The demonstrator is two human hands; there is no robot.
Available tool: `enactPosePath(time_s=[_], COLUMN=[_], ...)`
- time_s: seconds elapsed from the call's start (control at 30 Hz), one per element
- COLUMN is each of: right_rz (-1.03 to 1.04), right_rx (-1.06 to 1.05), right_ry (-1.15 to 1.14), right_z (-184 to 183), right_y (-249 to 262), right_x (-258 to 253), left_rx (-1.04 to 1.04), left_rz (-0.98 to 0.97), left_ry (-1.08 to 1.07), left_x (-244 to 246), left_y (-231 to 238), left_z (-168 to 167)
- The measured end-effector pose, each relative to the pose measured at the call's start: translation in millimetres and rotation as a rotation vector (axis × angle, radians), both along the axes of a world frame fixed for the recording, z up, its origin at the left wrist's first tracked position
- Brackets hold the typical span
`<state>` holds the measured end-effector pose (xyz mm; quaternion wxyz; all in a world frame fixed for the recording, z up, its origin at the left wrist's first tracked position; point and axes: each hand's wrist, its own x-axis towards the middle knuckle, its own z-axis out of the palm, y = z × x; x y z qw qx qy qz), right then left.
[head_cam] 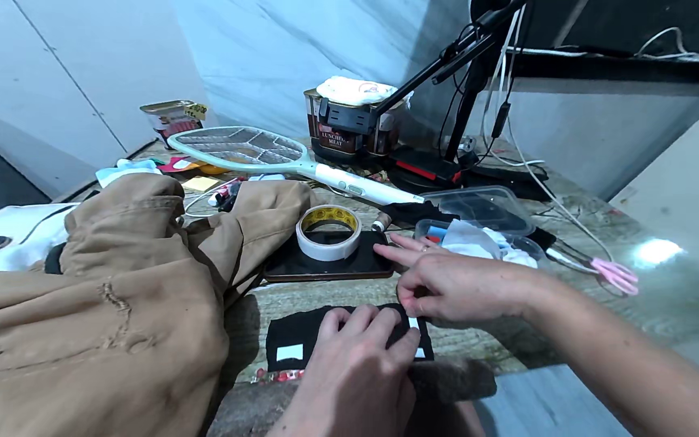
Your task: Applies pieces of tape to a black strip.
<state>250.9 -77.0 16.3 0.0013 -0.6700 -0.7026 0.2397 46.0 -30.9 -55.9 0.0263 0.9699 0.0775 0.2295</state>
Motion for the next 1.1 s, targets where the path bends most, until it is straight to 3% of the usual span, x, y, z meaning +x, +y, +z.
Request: enactPosePath(time_s=[0.93,1.1], right_rz=[-0.049,-0.045], right_rx=[0.135,0.141], right_ry=[0.043,0.059], right_z=[-7,-9], right_y=[0,-2], right_x=[7,7], left_rx=[0.019,-0.17], left_rz=[0.033,-0.014], left_ry=[0.065,0.109], left_x=[0,2], left_y=[-7,0], left_z=[5,15])
